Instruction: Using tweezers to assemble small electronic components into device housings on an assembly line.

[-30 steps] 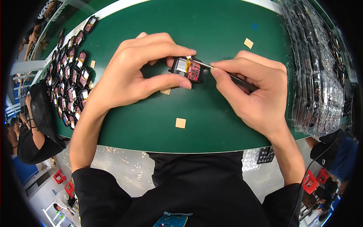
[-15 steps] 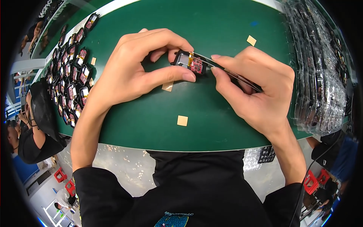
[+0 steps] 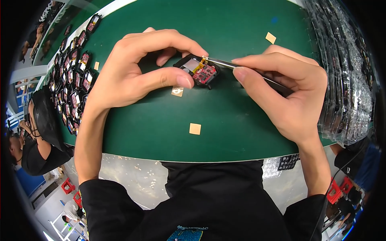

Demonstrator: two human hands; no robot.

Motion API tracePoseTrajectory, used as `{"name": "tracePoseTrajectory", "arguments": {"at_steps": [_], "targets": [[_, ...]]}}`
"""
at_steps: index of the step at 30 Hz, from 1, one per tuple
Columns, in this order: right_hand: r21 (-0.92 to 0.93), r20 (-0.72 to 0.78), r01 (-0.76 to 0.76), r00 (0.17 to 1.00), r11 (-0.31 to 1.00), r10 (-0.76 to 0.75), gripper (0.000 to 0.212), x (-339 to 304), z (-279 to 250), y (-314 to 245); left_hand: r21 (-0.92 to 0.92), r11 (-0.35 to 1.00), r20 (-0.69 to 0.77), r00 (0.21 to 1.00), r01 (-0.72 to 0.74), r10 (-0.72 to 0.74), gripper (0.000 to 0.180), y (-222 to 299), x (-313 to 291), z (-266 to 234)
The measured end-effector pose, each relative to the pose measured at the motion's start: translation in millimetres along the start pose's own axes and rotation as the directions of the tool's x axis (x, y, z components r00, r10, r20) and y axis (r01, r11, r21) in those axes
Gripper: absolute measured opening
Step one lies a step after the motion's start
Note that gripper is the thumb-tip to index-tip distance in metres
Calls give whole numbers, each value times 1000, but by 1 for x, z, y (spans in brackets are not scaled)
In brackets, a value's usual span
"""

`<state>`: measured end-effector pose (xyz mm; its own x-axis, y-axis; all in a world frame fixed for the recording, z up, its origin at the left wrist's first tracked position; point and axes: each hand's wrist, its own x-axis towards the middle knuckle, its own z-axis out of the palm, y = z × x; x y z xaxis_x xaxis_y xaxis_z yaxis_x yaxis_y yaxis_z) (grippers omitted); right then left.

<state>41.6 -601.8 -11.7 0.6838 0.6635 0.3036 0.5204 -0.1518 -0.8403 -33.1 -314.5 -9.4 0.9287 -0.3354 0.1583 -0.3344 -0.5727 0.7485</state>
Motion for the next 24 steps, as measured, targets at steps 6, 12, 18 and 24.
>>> {"name": "tracePoseTrajectory", "arguments": {"at_steps": [6,12,18,24], "targets": [[-68,22,5,1000,998,-4,15,-3,-4,-3,27,1000,16,1000,-8,8,62,1,0,-1],[-142,39,81,996,987,-76,14,-4,1,-1,79,996,10,999,-51,51,65,2,2,4],[-143,22,113,994,983,-111,14,-5,8,1,108,993,13,999,-51,50,66,1,0,6],[-123,-5,112,994,986,-113,13,4,10,7,122,992,10,999,-43,42,61,-4,4,1]]}}
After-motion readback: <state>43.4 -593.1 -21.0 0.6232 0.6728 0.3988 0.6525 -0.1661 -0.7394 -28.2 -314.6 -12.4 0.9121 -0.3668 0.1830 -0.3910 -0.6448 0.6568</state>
